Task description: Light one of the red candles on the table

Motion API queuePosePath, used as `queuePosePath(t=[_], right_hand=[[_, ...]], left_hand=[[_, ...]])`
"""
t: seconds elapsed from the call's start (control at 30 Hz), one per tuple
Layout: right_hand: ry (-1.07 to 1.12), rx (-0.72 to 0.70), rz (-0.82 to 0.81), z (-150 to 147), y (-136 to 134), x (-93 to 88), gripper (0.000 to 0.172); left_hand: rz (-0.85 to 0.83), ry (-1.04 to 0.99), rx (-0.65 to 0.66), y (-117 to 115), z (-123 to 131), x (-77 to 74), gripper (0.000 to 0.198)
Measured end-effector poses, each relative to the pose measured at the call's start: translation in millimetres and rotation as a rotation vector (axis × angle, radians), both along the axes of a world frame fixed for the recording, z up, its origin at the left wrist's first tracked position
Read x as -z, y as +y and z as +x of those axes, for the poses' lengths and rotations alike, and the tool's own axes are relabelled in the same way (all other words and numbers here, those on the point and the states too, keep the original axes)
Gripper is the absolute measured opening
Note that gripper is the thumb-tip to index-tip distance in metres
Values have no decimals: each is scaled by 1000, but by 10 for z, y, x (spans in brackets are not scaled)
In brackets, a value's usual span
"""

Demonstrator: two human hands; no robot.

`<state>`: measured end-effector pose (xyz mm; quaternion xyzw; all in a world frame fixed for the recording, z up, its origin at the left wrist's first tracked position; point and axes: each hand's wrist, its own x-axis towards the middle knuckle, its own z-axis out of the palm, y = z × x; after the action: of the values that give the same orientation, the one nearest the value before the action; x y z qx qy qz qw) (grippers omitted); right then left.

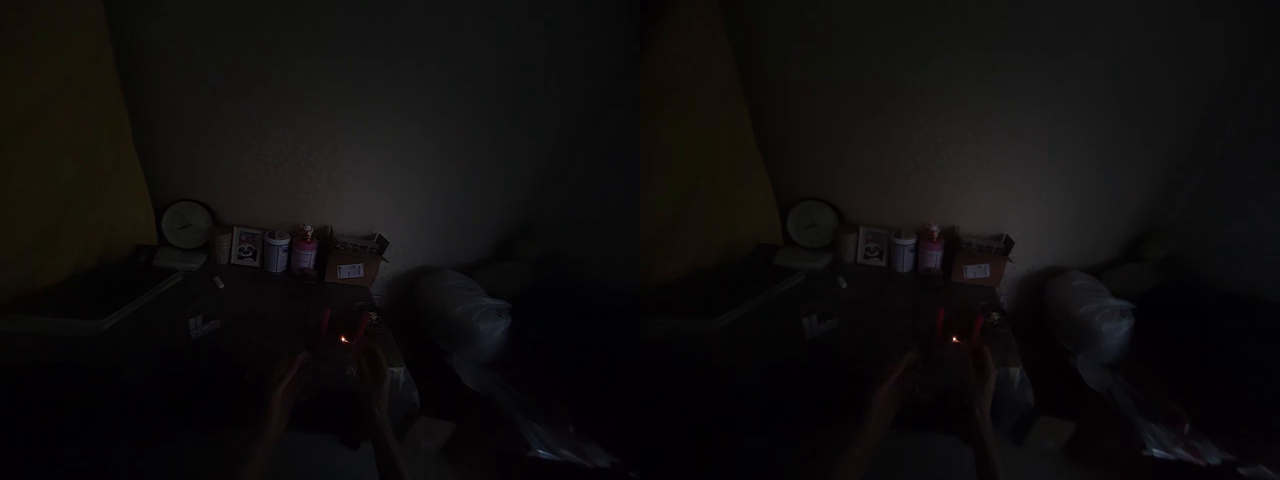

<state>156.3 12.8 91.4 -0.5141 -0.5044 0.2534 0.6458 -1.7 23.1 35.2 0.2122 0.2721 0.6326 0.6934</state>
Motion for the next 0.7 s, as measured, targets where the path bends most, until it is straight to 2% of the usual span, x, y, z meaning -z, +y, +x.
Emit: queuePosePath(t=[0.23, 0.47, 0.57, 0.7], right_hand=[[9, 65, 5, -25, 237, 44, 29], [-70, 56, 26, 24, 518, 134, 26], [-85, 58, 60, 33, 582, 126, 25], [-119, 29, 85, 6, 591, 40, 24]], left_hand=[[-29, -30, -11, 51, -14, 143, 26], [-82, -6, -38, 83, -18, 267, 17], [-89, 21, -50, 81, -12, 260, 15], [-111, -5, -52, 57, -23, 175, 14]])
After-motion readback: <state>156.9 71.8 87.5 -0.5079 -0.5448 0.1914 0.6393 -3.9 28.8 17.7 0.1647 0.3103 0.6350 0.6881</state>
